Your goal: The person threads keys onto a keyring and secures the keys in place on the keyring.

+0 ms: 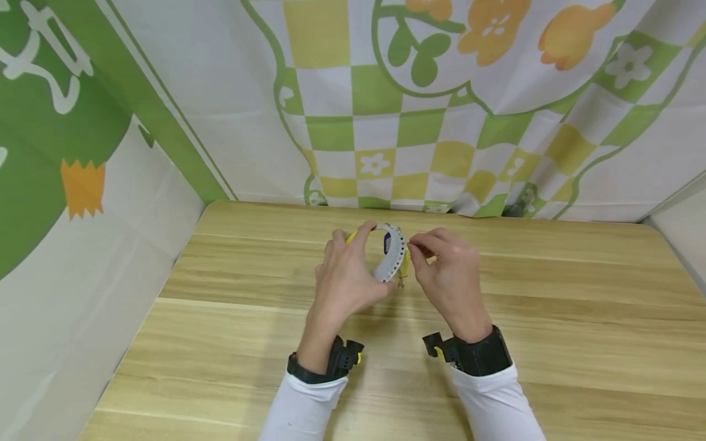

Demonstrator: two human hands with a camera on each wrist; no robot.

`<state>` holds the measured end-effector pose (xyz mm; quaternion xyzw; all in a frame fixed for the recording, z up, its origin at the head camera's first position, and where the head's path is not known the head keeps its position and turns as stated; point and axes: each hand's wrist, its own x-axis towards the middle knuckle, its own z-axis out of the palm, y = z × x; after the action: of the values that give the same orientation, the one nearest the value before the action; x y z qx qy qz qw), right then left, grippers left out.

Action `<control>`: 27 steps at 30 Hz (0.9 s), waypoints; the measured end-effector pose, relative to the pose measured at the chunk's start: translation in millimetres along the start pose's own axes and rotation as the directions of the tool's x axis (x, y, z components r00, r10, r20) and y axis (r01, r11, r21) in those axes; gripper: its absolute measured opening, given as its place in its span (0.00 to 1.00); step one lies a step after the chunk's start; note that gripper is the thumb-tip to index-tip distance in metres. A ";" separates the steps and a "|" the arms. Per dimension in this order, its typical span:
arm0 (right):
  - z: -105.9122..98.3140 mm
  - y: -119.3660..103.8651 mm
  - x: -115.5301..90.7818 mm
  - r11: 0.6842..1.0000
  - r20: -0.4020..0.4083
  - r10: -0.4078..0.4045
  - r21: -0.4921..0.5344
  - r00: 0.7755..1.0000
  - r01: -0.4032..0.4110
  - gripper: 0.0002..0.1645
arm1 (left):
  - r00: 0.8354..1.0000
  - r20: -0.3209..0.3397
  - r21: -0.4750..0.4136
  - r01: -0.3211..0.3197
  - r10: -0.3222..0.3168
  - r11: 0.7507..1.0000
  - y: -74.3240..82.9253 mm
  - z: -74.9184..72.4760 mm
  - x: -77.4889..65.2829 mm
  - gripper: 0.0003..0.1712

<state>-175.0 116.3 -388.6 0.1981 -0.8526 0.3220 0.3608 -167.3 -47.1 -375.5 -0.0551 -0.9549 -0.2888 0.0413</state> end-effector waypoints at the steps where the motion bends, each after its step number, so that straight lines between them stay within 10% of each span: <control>1: -1.1 0.5 0.2 1.000 0.012 -0.007 -0.003 1.000 0.007 0.03 | 1.000 0.001 0.004 -0.004 0.004 1.000 0.2 0.0 -0.1 0.57; 17: -6.4 4.0 0.8 0.997 0.113 -0.083 0.005 0.990 0.083 0.04 | 0.999 0.014 0.033 -0.038 0.038 0.999 0.2 0.7 -0.4 0.57; 27: -0.5 -1.3 -0.8 0.999 0.001 0.022 0.042 1.000 -0.022 0.04 | 1.000 -0.005 -0.007 0.009 -0.009 1.000 1.4 0.7 -0.5 0.57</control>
<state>-173.5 115.8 -388.4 0.1962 -0.8479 0.3437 0.3527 -166.7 -45.5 -375.4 -0.0501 -0.9540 -0.2926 0.0421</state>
